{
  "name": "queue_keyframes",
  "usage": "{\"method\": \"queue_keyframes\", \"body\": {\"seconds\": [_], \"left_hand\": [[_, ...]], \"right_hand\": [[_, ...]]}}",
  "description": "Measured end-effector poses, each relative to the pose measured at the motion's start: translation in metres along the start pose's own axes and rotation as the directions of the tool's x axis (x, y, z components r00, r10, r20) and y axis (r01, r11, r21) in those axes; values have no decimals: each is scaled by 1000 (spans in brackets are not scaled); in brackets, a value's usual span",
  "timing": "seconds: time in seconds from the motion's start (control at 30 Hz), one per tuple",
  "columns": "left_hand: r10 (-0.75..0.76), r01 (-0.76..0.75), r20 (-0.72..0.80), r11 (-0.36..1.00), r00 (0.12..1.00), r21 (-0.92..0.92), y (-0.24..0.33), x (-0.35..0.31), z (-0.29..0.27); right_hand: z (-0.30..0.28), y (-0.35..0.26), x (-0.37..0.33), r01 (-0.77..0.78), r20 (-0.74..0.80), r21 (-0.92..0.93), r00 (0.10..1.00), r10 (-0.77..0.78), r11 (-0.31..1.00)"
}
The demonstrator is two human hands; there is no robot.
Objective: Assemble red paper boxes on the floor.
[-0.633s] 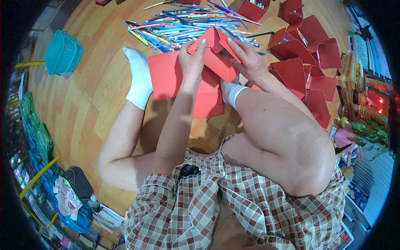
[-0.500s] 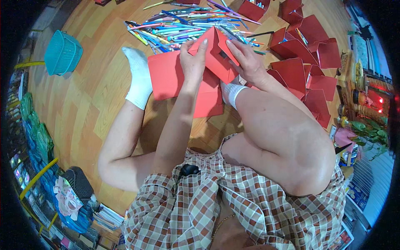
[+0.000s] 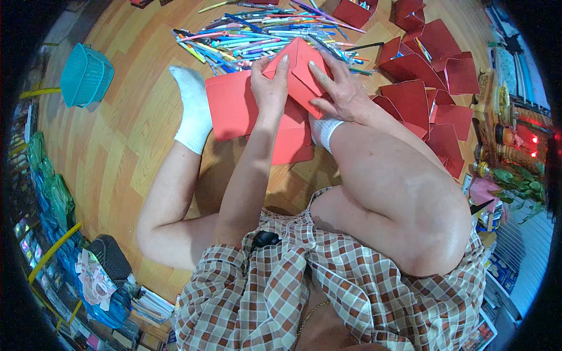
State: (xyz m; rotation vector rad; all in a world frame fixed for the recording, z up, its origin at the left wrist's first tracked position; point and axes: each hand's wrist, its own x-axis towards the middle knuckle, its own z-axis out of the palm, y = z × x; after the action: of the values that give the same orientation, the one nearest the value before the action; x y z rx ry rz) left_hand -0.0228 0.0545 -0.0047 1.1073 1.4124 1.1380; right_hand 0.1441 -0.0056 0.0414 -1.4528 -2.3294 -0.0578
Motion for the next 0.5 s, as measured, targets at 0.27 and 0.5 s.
{"method": "queue_keyframes", "body": {"seconds": [0.27,0.5], "left_hand": [[36,-36,13,999,999,38,9,-4,5],[63,-69,68,994,996,84,13,-11,4]], "right_hand": [[-2,8,5,-47,-88,127,994,59,991],[1,6,3,-190,-128,267,965,230,945]]}}
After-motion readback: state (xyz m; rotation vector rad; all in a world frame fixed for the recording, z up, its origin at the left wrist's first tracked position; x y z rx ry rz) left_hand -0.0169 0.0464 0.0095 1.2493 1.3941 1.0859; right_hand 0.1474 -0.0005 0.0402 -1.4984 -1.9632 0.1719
